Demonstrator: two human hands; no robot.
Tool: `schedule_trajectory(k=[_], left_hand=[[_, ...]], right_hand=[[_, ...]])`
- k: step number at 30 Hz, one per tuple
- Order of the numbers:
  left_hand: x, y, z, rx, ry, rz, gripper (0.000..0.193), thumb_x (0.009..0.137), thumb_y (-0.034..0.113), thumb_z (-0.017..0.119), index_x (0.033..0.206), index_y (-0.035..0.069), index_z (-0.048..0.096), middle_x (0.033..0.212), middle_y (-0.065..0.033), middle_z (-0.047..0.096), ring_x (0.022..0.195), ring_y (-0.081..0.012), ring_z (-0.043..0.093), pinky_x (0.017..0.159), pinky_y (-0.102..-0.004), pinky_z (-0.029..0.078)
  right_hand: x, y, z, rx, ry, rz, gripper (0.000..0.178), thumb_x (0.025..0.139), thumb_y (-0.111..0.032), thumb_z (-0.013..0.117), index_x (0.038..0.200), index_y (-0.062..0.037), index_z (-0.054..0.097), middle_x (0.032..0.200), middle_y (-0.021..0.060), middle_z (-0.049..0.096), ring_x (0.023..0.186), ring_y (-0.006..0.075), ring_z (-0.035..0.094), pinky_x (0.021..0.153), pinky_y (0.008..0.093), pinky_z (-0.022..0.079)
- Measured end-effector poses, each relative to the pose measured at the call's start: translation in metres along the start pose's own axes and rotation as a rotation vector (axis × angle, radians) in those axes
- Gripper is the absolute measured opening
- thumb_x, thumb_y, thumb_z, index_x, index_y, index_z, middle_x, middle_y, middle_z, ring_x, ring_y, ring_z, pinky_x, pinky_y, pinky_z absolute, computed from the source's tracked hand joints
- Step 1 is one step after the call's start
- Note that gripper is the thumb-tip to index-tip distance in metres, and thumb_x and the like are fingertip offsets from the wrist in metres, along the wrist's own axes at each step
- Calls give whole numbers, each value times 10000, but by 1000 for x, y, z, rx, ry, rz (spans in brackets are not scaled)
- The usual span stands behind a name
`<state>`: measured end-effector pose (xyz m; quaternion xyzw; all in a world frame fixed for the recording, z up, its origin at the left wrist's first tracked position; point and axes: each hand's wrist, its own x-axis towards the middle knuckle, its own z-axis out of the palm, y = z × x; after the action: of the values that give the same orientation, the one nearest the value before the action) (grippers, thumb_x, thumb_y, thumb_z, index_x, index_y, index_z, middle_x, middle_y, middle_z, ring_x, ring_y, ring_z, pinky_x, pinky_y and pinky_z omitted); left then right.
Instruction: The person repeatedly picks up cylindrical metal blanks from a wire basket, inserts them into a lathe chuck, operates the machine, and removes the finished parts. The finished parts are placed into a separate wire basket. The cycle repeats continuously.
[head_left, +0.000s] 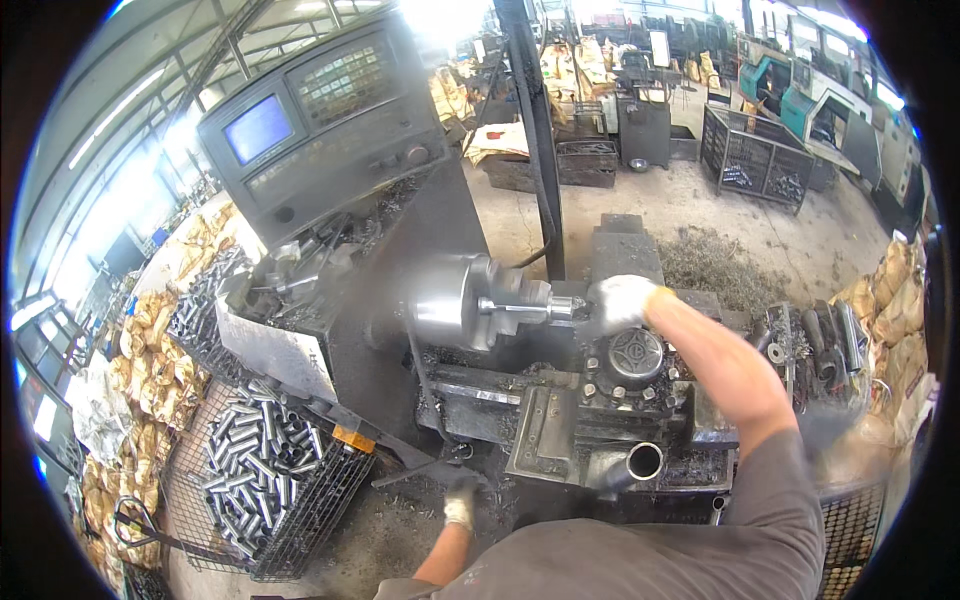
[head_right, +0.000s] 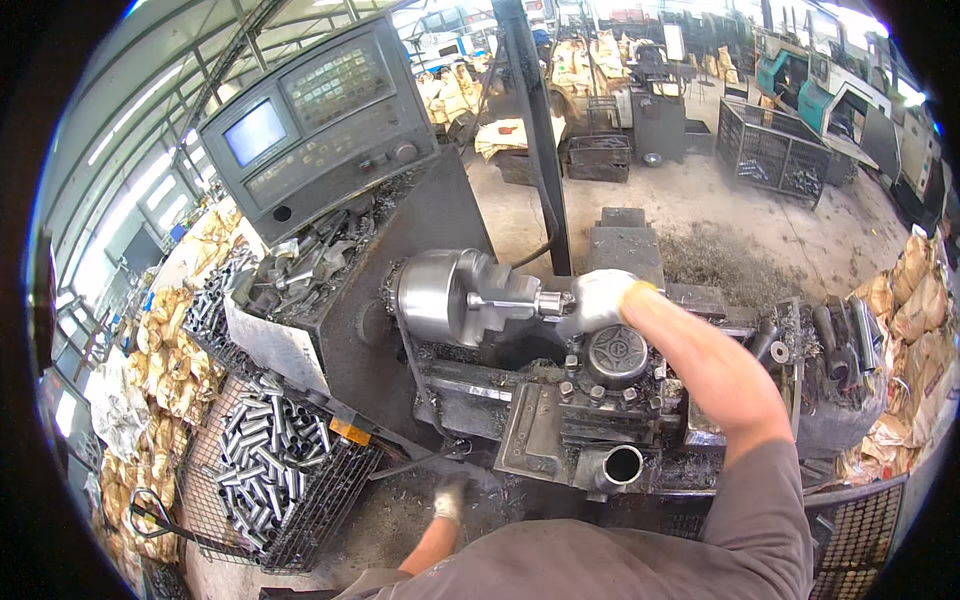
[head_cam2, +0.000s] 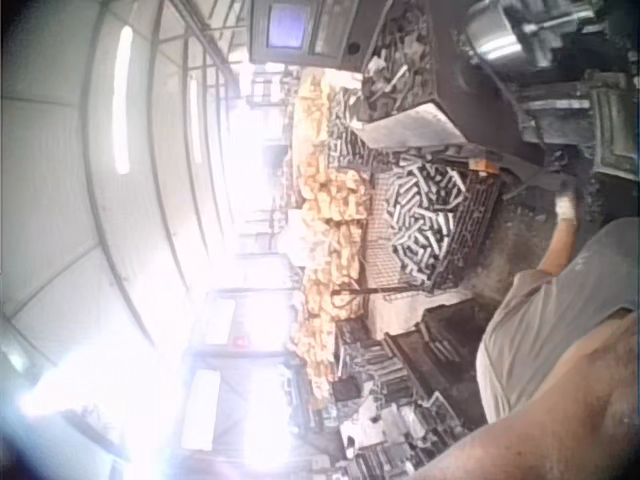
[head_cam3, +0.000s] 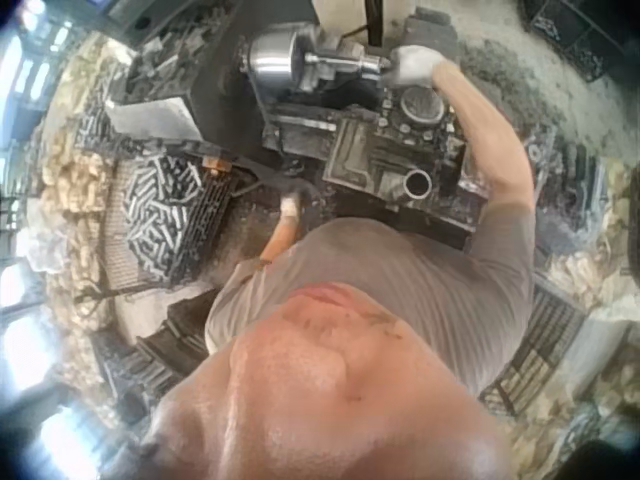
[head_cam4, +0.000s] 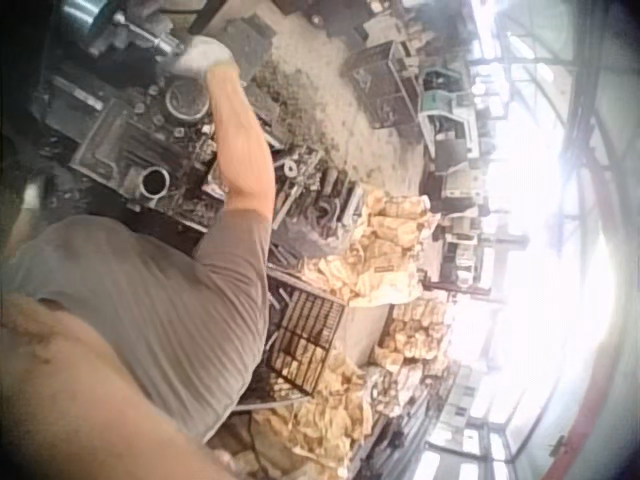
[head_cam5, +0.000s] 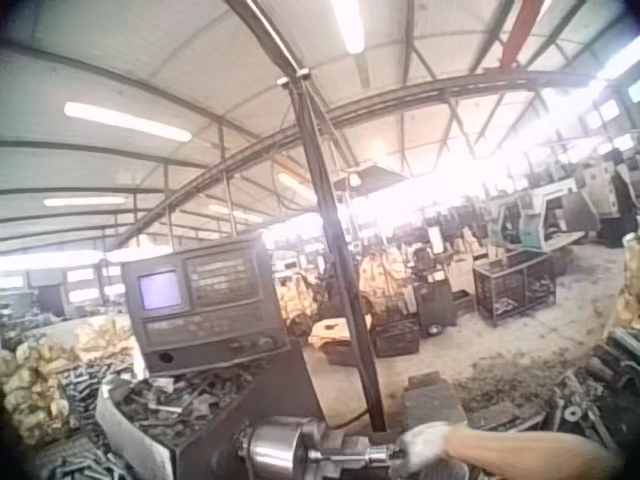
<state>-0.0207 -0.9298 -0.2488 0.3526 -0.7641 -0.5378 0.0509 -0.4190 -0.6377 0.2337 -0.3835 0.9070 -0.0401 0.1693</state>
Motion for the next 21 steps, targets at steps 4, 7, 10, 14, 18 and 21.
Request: schedule_trajectory(k=[4,7,10,14,18,21], left_hand=[[-52,133,9,-142,-27,-73,300,967,285,713,1107,25,764,940,-101,751,855,-198,713,805,-387,575],[-47,125,-13,-343,-35,-117,270,973,237,706,1123,18,758,933,-91,751,829,-204,719,747,-366,575],[-71,74,-49,-520,198,-295,206,972,205,704,1071,28,735,884,-97,736,735,-210,701,659,-355,554],[-51,50,-51,-556,250,-316,207,959,218,702,1027,23,718,806,-86,699,636,-202,654,590,-368,524],[-23,40,-57,351,408,278,334,996,276,654,1086,-39,719,945,-159,765,788,-296,680,751,-439,546],[5,158,-47,-121,113,187,253,1008,217,678,1175,28,701,943,-125,742,845,-232,679,836,-376,569]], right_hand=[[101,35,41,192,-597,179,543,775,-479,869,1061,-26,781,961,149,777,821,271,718,742,425,579],[145,48,81,-127,-429,-461,307,793,-341,866,965,-90,824,902,72,791,797,234,706,705,399,570],[91,-15,31,516,-143,-377,218,848,-251,801,949,-58,795,883,107,789,838,209,743,707,376,605],[97,141,-2,-20,547,273,306,922,-366,700,1019,-111,839,1004,166,809,942,354,780,794,460,619],[131,119,67,33,187,-33,365,836,-383,775,1026,-75,825,998,167,812,898,338,782,766,474,604],[140,87,90,208,-247,-86,354,807,-316,829,1016,-30,819,971,147,821,816,244,795,677,433,622]])
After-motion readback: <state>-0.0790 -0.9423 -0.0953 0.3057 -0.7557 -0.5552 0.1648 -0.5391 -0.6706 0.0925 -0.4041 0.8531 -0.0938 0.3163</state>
